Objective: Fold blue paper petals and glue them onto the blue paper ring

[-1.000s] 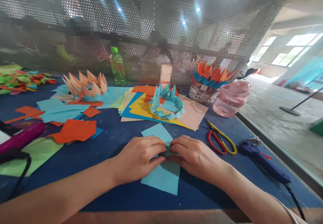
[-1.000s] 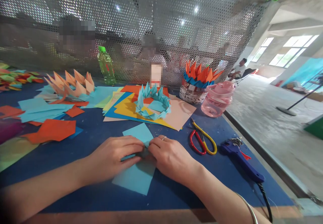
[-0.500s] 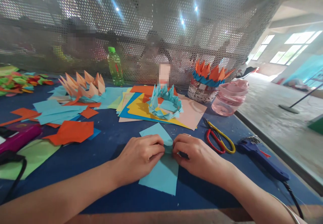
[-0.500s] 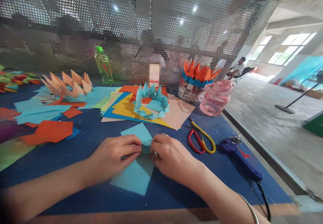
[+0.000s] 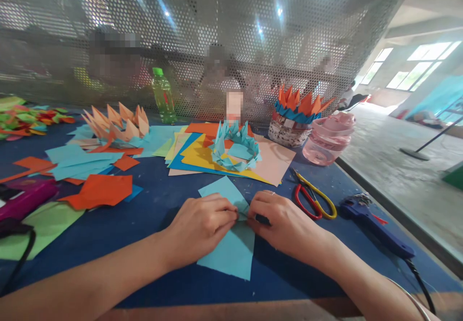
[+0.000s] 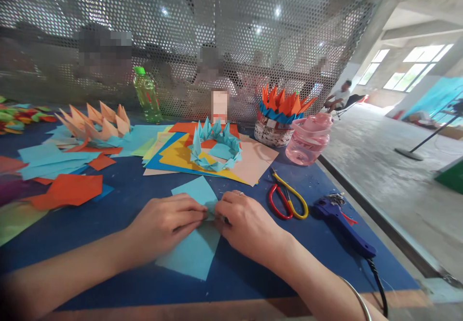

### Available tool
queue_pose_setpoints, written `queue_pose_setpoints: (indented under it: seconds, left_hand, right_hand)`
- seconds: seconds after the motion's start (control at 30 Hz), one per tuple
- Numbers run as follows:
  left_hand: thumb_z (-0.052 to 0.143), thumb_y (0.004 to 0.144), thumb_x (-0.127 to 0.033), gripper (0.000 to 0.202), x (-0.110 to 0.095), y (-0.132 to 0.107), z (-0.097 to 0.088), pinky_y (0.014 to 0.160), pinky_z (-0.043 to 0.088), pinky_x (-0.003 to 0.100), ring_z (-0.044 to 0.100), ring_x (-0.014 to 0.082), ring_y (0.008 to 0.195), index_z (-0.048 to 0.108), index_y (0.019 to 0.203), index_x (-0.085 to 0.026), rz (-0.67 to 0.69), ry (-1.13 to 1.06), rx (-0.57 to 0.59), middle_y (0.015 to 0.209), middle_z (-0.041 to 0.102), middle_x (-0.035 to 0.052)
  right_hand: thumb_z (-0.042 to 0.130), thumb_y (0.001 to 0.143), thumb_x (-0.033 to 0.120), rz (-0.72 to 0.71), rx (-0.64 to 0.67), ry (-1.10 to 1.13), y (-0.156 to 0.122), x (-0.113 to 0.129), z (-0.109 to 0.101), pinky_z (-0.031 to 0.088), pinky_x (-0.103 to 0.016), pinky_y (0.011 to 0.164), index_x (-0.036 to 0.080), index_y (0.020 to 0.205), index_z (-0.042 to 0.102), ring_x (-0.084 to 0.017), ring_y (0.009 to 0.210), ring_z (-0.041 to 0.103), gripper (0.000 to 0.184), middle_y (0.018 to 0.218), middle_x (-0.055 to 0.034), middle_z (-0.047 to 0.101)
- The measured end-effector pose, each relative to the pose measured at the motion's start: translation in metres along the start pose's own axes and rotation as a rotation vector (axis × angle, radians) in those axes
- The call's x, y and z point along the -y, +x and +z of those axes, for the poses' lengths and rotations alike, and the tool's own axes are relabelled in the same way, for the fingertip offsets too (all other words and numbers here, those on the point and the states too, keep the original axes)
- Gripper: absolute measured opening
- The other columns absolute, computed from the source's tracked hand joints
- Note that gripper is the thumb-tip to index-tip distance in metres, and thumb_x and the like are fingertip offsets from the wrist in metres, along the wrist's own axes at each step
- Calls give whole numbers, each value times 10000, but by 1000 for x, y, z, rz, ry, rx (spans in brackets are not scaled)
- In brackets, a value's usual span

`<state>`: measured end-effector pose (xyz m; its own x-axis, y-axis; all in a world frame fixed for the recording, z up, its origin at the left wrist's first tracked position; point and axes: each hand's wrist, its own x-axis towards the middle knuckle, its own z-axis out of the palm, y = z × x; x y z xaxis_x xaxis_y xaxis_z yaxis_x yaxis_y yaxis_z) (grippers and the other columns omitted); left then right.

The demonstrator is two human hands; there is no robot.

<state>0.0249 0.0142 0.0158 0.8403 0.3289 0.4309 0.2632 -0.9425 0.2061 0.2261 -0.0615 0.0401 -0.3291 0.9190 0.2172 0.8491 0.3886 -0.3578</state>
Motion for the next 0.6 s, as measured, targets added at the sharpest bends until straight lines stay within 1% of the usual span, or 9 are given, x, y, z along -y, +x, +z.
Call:
queue_pose_setpoints:
  seconds: [0.1,0.27,0.37,0.47,0.6]
  left_hand:
    - [558,890,-247,173,0,3,0,742,501,262,640,150,857,731,874,-247,-69,-94,-13,928,717,-12]
    - [643,823,-259,112,0,11,-3,734,493,269,654,151,820,742,769,-257,-288,-286,7,872,728,-30]
    - [644,815,-252,126,-1,14,-4,740,484,271,650,154,821,732,725,-255,-377,-351,19,867,722,-33]
    - [634,817,-253,138,-3,16,-2,746,470,264,642,147,823,713,704,-243,-423,-351,16,873,711,-39]
    - [633,806,-273,179,-5,18,0,713,454,254,631,148,798,667,640,-212,-459,-272,0,850,695,-31]
  right_hand:
    - [649,811,143,68,-6,54,0,-1,-1,411,-245,651,171,729,605,-131,727,551,98,749,-1,579]
    - [658,812,171,139,-8,137,-1,-4,0,409,-238,630,177,723,639,-121,694,560,91,736,4,600]
    - [652,815,196,192,-6,176,-1,-5,-1,403,-234,607,184,730,650,-119,684,570,85,747,4,621]
    - [624,833,224,232,2,175,0,-5,-1,384,-235,581,188,729,644,-121,666,566,112,729,5,627]
    - [584,848,200,237,9,142,-1,-4,0,367,-238,587,181,717,616,-125,679,560,136,725,1,625]
